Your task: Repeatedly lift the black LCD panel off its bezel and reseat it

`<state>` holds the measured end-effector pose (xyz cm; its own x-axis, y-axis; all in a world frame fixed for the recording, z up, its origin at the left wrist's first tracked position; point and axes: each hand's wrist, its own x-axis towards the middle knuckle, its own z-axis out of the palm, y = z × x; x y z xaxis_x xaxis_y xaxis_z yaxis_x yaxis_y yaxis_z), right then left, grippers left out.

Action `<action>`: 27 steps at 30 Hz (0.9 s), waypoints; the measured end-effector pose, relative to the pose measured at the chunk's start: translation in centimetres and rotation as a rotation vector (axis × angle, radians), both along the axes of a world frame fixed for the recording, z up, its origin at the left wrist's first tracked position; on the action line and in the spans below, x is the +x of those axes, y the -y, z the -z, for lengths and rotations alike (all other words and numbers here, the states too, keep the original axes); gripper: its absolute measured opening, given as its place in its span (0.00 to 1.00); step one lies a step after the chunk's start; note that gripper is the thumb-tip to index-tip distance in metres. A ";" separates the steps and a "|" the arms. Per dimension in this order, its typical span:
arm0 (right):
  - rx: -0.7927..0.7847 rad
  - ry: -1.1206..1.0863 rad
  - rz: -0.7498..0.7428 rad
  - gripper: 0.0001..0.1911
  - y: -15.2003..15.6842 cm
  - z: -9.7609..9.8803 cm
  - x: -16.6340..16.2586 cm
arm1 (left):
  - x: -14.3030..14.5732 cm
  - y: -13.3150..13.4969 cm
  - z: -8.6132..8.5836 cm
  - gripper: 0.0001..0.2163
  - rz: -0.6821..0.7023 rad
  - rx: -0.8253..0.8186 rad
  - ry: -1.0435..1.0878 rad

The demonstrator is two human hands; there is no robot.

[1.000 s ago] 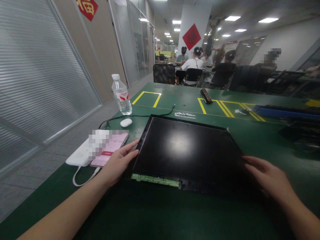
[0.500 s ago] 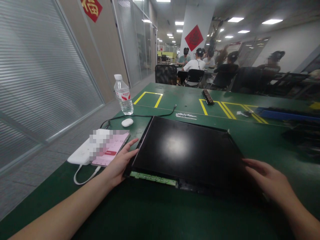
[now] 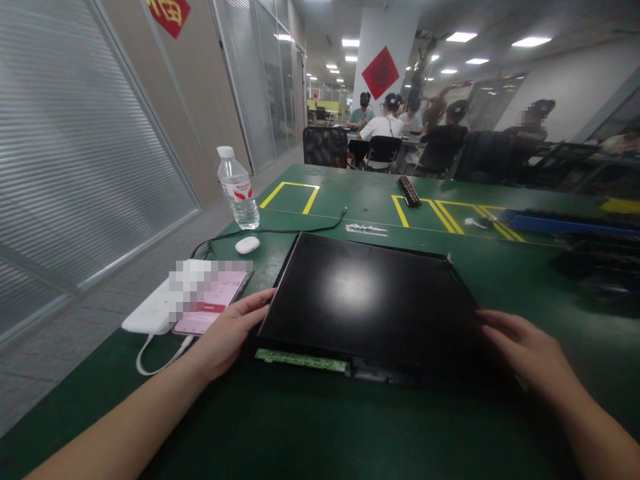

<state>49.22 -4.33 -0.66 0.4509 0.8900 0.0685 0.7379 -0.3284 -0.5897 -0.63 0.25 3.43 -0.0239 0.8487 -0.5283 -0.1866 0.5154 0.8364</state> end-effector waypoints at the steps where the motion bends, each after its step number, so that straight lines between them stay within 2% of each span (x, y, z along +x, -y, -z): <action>1: -0.005 -0.002 -0.005 0.26 0.0 -0.1 0.0 | -0.2 0.0 0.0 0.19 0.018 0.009 -0.018; 9: 0.003 0.018 0.000 0.28 0.1 0.3 -0.3 | -1.6 0.2 0.0 0.32 0.176 0.214 -0.109; 12: 0.035 0.018 -0.009 0.27 0.1 0.7 0.0 | -2.0 0.3 0.5 0.37 0.181 0.269 -0.146; 15: 0.060 -0.022 0.009 0.28 0.0 1.2 0.4 | -2.2 0.5 0.7 0.37 0.200 0.318 -0.147; 21: 0.056 -0.225 0.132 0.34 -0.5 1.9 0.9 | -2.1 1.1 0.9 0.33 0.178 0.340 0.050; 24: 0.075 -0.438 0.166 0.30 -0.5 1.8 0.9 | -1.8 1.5 0.7 0.35 0.171 0.303 0.134; 27: 0.176 -0.689 0.180 0.22 -0.6 1.5 1.1 | -1.7 1.8 0.3 0.34 0.147 0.310 0.181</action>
<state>50.28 -3.77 -2.19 0.5813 0.8000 -0.1483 0.1246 -0.2676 -0.9554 -2.32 -1.55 3.14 0.1801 0.9562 -0.2309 -0.2880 0.2757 0.9171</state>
